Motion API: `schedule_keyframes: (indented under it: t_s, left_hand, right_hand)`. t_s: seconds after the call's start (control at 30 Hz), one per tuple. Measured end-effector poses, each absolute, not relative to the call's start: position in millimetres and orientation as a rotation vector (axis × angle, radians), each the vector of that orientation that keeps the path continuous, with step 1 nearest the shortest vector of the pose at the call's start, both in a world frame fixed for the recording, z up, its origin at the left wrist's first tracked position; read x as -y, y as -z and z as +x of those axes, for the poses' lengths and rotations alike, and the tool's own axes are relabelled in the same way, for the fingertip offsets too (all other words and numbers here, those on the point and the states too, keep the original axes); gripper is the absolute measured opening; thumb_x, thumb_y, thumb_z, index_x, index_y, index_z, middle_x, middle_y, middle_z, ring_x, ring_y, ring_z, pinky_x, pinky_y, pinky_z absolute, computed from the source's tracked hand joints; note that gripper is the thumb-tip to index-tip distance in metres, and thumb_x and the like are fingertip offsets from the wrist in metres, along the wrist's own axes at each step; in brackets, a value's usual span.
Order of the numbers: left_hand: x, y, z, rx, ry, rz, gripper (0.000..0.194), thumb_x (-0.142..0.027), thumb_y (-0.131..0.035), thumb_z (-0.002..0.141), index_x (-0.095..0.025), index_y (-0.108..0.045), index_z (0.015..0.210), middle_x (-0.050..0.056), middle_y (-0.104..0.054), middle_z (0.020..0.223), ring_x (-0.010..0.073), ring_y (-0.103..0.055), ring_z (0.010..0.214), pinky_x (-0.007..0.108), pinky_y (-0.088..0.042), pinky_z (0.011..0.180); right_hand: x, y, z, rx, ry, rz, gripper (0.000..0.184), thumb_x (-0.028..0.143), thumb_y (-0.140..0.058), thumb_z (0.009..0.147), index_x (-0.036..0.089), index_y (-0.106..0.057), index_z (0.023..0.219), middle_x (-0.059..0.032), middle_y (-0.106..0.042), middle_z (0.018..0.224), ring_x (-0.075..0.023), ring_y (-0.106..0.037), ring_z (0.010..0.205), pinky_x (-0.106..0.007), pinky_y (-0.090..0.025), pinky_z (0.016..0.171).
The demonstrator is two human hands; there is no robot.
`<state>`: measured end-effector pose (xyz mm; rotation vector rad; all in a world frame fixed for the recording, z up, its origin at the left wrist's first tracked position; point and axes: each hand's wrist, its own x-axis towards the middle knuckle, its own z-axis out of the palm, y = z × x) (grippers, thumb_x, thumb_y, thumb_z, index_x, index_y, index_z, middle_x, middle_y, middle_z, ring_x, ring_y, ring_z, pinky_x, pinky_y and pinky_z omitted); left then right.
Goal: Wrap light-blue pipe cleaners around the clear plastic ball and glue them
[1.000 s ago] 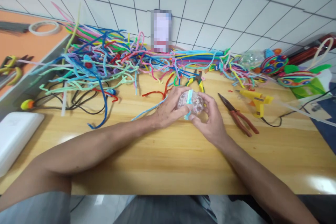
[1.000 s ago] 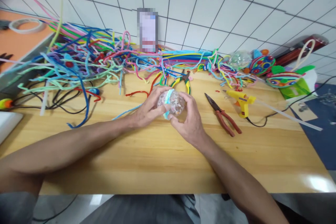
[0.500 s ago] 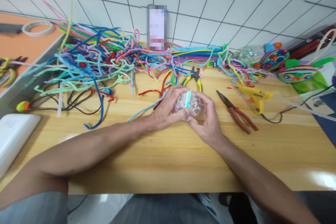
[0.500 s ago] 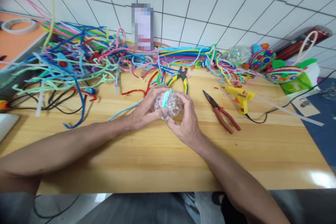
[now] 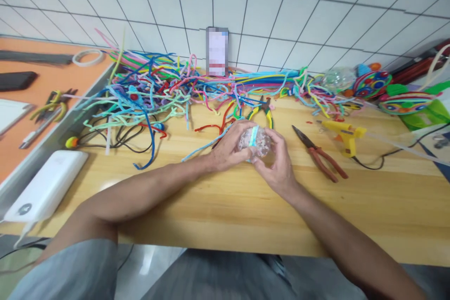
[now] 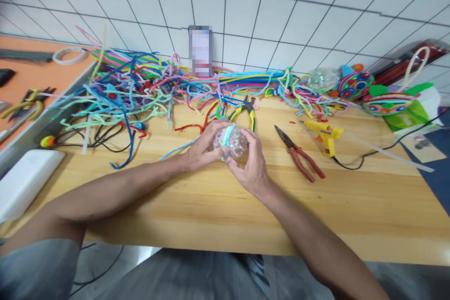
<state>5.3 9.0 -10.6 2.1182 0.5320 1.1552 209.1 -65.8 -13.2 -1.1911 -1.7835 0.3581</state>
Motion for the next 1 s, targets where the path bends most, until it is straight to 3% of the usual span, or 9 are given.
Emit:
schedule_keyframes:
  t_s: [0.7,1.0]
  left_hand:
    - [-4.6,-0.7,10.7,-0.548,-1.134,2.174,0.051,-0.035,-0.063,0.104,-0.023,-0.049,0.152,0.017,-0.057,0.151,0.0321,-0.054,0.147,0.055,-0.043,0.127]
    - [-7.8,7.6,18.0,-0.544,-1.181,2.03,0.054,-0.053,-0.068,0.102,-0.024,-0.056,0.146,0.017,-0.062,0.149,0.0339,-0.059,0.144,0.055,-0.046,0.125]
  right_hand:
    - [64.8,11.7,213.2,1.809,-0.213,-1.109,0.081,0.024,-0.077,0.091,0.025,-0.042,0.164,-0.0204,-0.057,0.156,-0.0379,-0.058,0.149,-0.065,-0.058,0.118]
    - [62.7,17.3,215.3,1.818,-0.18,-1.107,0.085,0.024,-0.078,0.09,0.025,-0.041,0.166,-0.0214,-0.057,0.155,-0.0397,-0.058,0.148,-0.068,-0.058,0.117]
